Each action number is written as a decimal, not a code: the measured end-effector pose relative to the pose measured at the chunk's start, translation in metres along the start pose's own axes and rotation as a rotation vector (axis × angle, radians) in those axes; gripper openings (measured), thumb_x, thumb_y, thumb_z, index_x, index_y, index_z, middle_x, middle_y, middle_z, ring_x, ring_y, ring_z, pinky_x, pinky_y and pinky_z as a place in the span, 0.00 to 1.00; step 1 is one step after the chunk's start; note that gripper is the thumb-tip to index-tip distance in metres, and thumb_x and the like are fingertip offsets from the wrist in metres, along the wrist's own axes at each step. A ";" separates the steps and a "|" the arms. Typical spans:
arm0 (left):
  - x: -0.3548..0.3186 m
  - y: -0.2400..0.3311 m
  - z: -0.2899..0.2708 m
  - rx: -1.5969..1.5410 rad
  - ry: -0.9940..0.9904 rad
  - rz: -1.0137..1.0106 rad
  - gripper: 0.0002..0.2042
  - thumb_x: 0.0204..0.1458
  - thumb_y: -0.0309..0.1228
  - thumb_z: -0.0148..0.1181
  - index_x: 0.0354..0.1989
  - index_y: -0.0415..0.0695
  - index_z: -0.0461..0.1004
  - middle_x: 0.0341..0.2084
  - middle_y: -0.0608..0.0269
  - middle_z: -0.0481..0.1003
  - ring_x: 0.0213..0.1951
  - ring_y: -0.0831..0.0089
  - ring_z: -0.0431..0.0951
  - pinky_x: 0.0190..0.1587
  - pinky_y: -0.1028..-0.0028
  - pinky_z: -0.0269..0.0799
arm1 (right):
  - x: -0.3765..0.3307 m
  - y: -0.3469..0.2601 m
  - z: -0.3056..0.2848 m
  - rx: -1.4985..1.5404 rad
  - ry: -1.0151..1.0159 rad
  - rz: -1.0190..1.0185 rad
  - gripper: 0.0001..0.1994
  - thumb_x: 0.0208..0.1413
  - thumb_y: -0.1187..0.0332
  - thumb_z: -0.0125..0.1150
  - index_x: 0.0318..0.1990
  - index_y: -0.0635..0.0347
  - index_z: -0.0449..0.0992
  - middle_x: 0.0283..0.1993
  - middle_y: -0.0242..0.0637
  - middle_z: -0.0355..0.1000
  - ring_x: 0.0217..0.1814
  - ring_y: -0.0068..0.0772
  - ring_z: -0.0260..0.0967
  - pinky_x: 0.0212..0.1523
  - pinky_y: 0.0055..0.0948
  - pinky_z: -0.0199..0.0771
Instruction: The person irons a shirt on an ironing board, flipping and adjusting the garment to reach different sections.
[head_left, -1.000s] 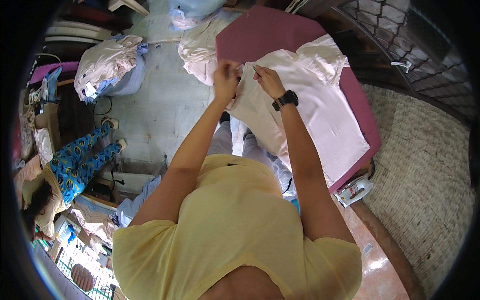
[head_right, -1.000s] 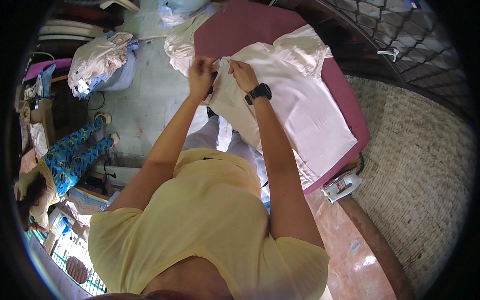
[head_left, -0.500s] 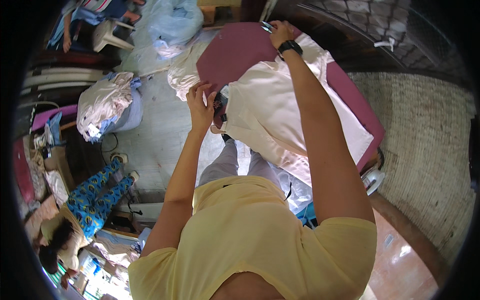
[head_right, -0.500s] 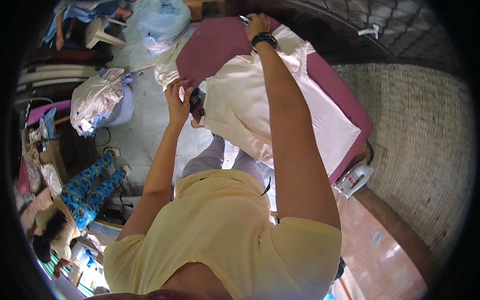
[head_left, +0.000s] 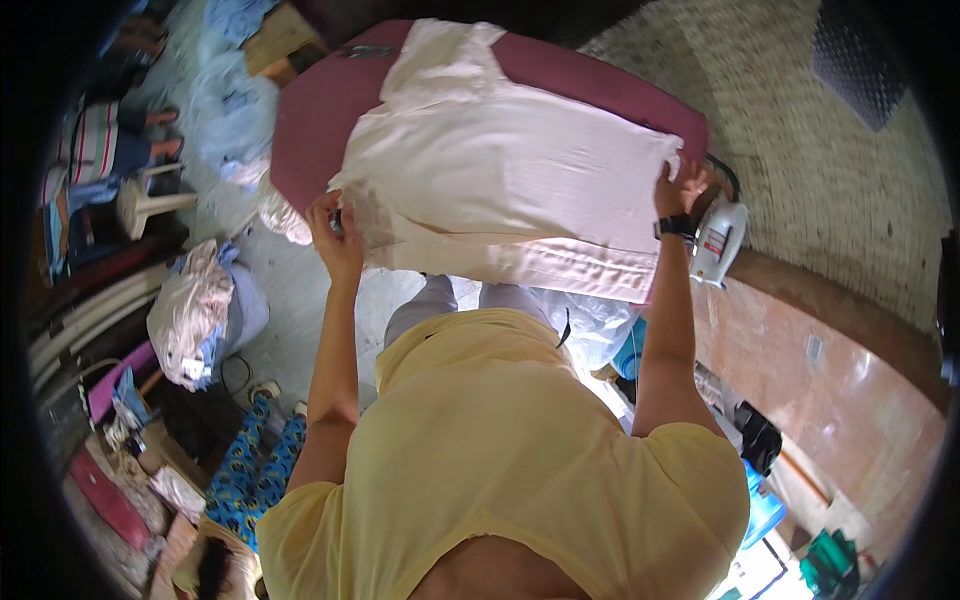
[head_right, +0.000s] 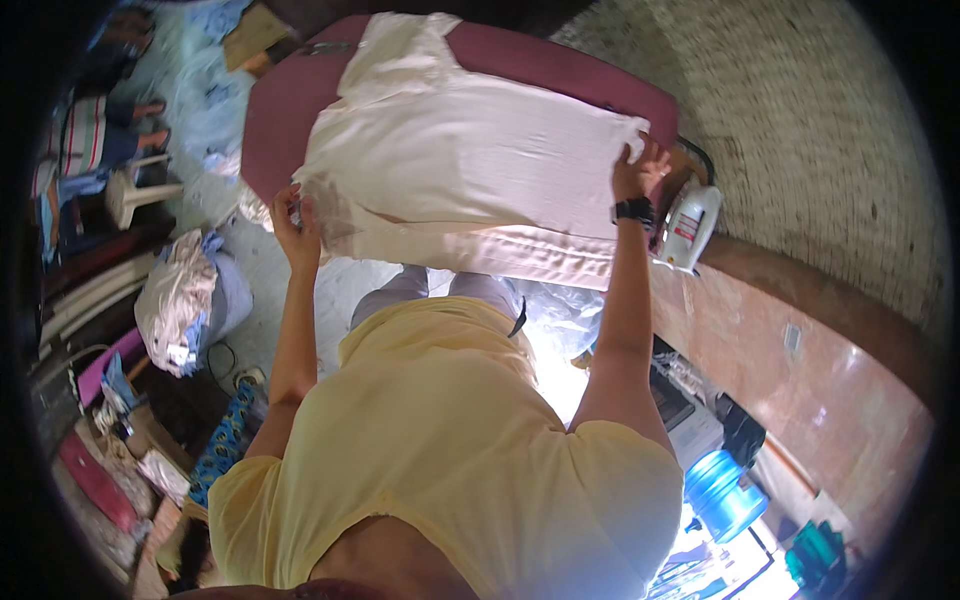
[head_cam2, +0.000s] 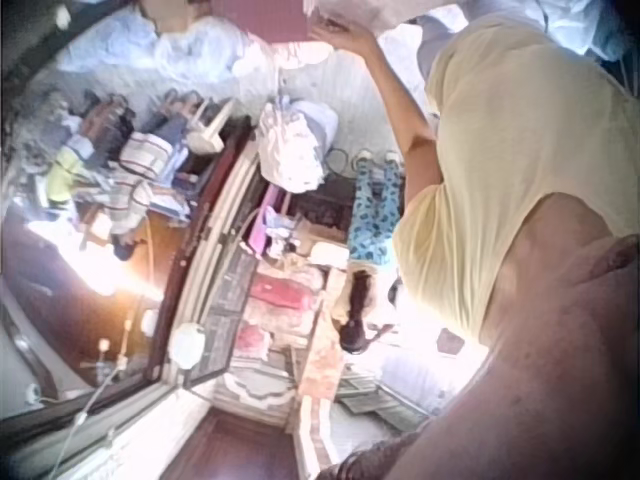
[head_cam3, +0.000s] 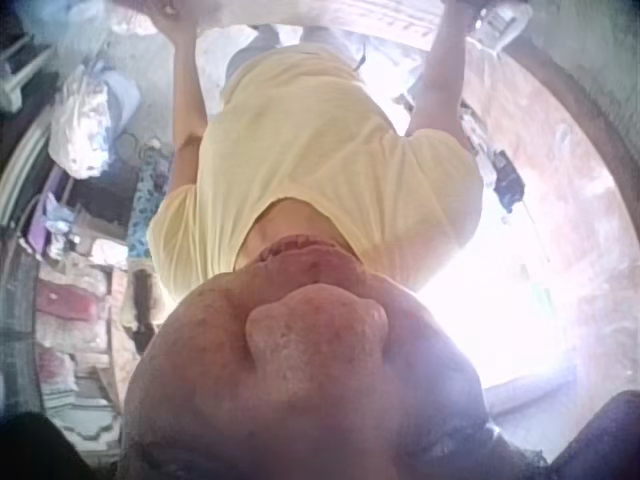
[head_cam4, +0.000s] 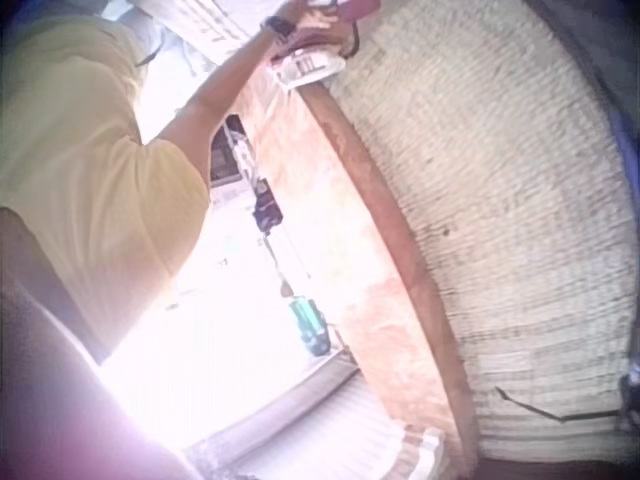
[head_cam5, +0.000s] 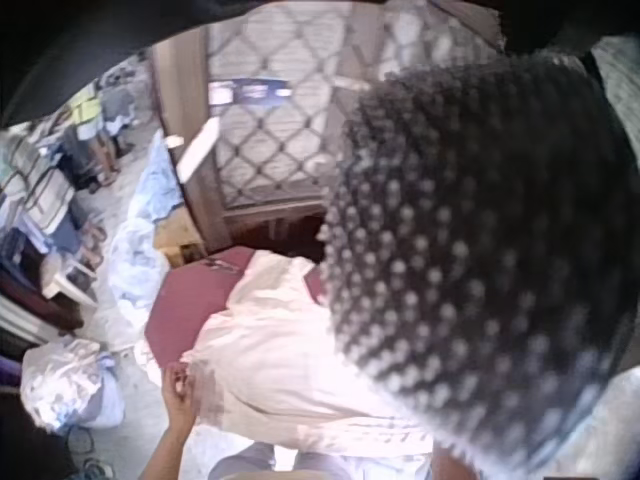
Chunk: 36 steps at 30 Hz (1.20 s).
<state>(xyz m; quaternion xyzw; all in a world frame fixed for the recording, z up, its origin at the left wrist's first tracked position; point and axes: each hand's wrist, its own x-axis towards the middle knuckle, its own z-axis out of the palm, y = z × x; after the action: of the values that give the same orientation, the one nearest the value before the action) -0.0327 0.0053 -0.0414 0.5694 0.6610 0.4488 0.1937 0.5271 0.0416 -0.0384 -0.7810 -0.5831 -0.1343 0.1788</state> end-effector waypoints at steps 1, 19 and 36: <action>-0.003 0.010 0.008 0.011 -0.031 0.014 0.10 0.54 0.22 0.58 0.45 0.39 0.73 0.41 0.56 0.72 0.43 0.63 0.72 0.45 0.69 0.70 | -0.004 0.038 -0.013 -0.106 0.052 -0.026 0.16 0.53 0.67 0.64 0.51 0.53 0.74 0.53 0.43 0.71 0.56 0.46 0.66 0.56 0.50 0.64; -0.136 0.170 0.178 -0.317 -1.312 -0.030 0.09 0.55 0.23 0.61 0.44 0.43 0.71 0.42 0.64 0.73 0.35 0.76 0.76 0.40 0.72 0.73 | 0.071 0.099 0.054 0.226 -0.679 -0.131 0.28 0.44 0.60 0.74 0.54 0.57 0.73 0.49 0.46 0.73 0.51 0.45 0.72 0.55 0.38 0.70; -0.158 0.263 0.235 -0.074 -1.150 0.607 0.28 0.59 0.36 0.58 0.67 0.54 0.58 0.30 0.52 0.75 0.30 0.60 0.78 0.34 0.64 0.77 | 0.061 0.004 -0.093 0.989 -0.756 0.055 0.15 0.58 0.69 0.60 0.52 0.62 0.74 0.44 0.39 0.74 0.38 0.24 0.73 0.36 0.28 0.83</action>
<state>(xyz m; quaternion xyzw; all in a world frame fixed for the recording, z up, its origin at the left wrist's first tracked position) 0.3438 -0.0673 0.0090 0.8730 0.2458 0.1298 0.4007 0.5480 0.0526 0.0700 -0.6139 -0.5790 0.4421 0.3040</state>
